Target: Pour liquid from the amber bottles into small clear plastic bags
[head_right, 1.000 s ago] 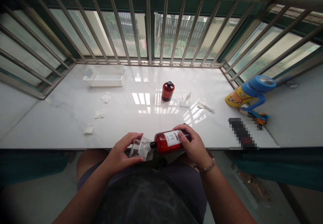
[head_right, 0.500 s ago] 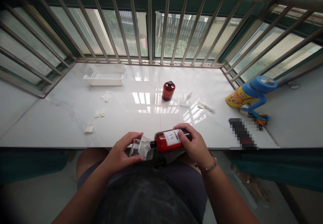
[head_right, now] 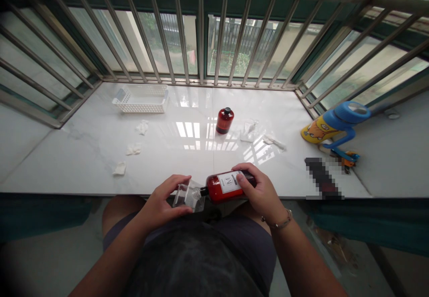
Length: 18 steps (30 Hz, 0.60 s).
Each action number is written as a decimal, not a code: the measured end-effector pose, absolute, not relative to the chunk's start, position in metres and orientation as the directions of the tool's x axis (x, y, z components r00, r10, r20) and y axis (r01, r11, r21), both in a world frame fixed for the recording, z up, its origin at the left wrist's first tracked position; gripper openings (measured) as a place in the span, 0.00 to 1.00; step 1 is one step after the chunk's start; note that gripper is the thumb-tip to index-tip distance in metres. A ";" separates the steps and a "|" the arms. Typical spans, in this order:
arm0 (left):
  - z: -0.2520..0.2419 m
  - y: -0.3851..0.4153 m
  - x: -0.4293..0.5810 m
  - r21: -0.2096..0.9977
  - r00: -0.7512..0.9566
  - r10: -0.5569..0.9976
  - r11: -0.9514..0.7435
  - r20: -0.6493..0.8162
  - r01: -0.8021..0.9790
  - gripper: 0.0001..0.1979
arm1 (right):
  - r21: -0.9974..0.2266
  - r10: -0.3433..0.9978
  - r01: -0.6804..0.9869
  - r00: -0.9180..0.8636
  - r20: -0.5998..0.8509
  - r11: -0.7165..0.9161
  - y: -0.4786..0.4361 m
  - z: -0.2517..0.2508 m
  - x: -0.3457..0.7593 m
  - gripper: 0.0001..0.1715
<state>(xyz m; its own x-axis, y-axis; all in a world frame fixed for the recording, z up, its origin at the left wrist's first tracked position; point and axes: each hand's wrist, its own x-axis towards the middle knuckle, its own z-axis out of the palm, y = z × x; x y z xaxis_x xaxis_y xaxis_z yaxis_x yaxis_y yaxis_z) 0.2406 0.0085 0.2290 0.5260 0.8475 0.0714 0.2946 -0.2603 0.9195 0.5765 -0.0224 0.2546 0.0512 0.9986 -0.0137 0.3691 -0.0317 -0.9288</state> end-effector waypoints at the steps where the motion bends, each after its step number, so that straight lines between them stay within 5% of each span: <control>1: 0.229 0.009 0.241 0.921 0.526 0.848 -0.258 0.071 0.293 0.37 | -0.928 0.999 0.372 0.050 -0.016 -0.034 -0.022 0.255 0.576 0.20; 18: 0.225 0.009 0.239 0.924 0.516 0.854 -0.250 0.069 0.291 0.38 | -0.892 0.999 0.452 0.036 0.015 -0.003 -0.021 0.262 0.576 0.20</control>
<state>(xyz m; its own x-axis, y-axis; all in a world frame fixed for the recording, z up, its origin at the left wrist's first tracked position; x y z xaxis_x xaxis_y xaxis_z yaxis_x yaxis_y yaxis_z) 0.2391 0.0086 0.2251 0.5157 0.8540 0.0693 0.2906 -0.2504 0.9235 0.5755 -0.0214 0.2624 0.0362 0.9992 0.0152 0.4516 -0.0028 -0.8922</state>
